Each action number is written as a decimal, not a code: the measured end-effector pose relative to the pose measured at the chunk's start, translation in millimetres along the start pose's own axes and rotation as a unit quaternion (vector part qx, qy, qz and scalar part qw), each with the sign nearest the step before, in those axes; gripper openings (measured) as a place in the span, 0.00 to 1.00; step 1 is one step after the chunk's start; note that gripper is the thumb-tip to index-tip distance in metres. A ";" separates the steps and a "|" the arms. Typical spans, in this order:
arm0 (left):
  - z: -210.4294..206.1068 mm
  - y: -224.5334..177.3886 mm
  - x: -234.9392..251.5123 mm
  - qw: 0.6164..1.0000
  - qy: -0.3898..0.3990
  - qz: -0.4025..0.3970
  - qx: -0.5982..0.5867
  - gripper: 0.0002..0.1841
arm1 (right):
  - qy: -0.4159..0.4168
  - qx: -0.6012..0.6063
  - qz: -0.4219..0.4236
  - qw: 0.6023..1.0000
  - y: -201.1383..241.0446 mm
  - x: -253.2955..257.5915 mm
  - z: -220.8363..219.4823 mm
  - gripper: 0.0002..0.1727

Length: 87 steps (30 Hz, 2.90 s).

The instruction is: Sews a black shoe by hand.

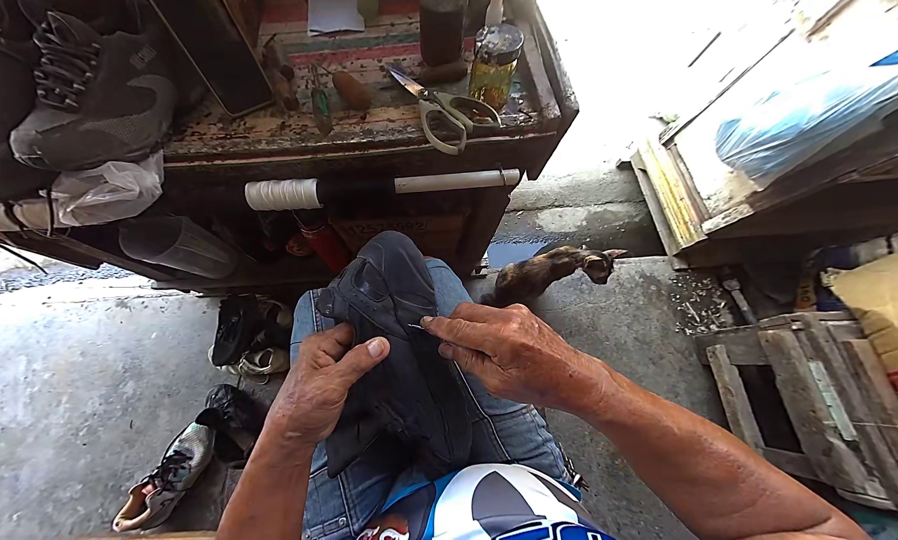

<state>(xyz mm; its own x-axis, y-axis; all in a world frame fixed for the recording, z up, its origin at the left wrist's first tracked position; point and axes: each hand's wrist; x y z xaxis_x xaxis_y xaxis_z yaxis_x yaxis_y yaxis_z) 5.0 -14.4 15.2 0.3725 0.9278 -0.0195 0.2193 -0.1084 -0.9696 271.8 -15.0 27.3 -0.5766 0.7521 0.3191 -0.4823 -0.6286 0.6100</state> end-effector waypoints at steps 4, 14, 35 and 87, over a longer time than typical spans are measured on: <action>-7.9 -3.8 1.4 0.999 0.022 0.002 0.031 0.07 | 0.037 -0.067 0.003 0.997 5.2 2.9 17.9 0.17; -14.9 2.5 11.4 0.996 0.074 0.017 0.048 0.11 | 0.116 -0.159 0.058 0.979 -5.4 19.5 35.7 0.10; -17.2 -12.1 -9.6 0.952 0.039 -0.059 0.298 0.29 | 0.064 -0.154 0.010 0.986 14.0 0.2 39.4 0.13; 15.5 -3.4 46.7 0.979 0.079 -0.023 0.187 0.07 | -0.170 0.095 -0.117 0.974 -16.2 -30.1 35.2 0.13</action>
<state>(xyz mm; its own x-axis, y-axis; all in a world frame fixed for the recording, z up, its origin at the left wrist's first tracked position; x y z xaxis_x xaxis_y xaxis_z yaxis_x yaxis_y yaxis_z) 7.7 34.8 13.8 0.5114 0.8586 0.0360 -0.0945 0.0978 -0.9907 320.1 -20.5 33.3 -0.1991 0.9125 0.3574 -0.4250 -0.4090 0.8075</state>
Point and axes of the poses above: each hand's wrist, its own x-axis towards the middle knuckle, its own z-axis out of the back of the hand, y = z × x
